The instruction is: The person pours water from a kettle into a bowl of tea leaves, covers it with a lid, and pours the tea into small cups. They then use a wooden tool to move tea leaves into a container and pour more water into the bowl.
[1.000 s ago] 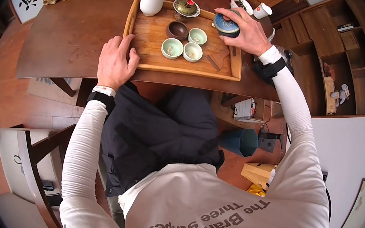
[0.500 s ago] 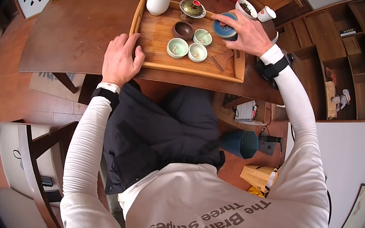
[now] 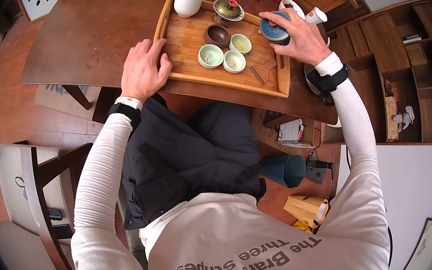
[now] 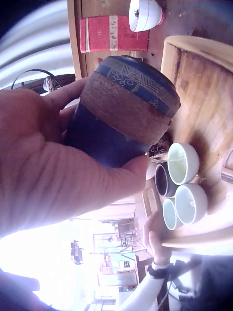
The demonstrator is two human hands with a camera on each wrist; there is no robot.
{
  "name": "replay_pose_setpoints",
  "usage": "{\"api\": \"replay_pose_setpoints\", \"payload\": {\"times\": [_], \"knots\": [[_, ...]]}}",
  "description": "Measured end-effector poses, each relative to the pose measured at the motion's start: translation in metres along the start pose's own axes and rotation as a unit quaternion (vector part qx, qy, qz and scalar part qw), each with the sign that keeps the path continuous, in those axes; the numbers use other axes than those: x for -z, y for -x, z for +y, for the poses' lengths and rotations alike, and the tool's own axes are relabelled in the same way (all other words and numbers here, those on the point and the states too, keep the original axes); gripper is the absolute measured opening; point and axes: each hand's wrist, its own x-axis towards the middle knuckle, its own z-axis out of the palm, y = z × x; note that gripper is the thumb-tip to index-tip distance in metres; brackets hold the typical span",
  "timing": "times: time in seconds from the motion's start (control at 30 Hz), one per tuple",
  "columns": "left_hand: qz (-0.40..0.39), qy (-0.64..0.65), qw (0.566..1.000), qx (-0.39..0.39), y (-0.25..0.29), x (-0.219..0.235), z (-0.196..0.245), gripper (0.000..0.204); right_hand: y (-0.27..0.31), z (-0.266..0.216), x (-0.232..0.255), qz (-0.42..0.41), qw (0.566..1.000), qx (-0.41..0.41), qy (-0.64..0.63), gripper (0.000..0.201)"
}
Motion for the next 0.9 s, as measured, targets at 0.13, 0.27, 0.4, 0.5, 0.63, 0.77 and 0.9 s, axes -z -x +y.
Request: {"api": "replay_pose_setpoints", "payload": {"times": [0.13, 0.27, 0.4, 0.5, 0.63, 0.77, 0.9], "knots": [[0.004, 0.002, 1.000, -0.003, 0.000, -0.001, -0.001, 0.030, 0.001, 0.002, -0.003, -0.002, 1.000, -0.002, -0.001, 0.075], [0.008, -0.001, 1.000, -0.004, 0.000, -0.001, 0.000, 0.030, 0.001, 0.000, -0.008, -0.010, 1.000, 0.002, -0.008, 0.075], [-0.001, 0.009, 1.000, 0.002, 0.001, 0.000, 0.000, 0.032, 0.002, -0.003, -0.012, -0.019, 1.000, 0.006, -0.004, 0.073], [-0.001, 0.009, 1.000, 0.003, 0.001, 0.000, 0.000, 0.032, 0.002, -0.003, -0.013, -0.022, 1.000, 0.008, -0.004, 0.073], [0.000, -0.001, 1.000, 0.001, 0.000, 0.000, 0.000, 0.031, 0.001, -0.002, -0.013, -0.015, 1.000, -0.001, -0.024, 0.074], [0.000, -0.001, 1.000, 0.003, 0.000, 0.000, 0.001, 0.031, 0.002, -0.003, -0.013, -0.031, 0.993, -0.054, -0.101, 0.073], [0.000, 0.006, 1.000, 0.008, 0.000, 0.002, 0.002, 0.031, 0.001, -0.006, -0.023, 0.007, 0.977, -0.066, -0.201, 0.073]]}}
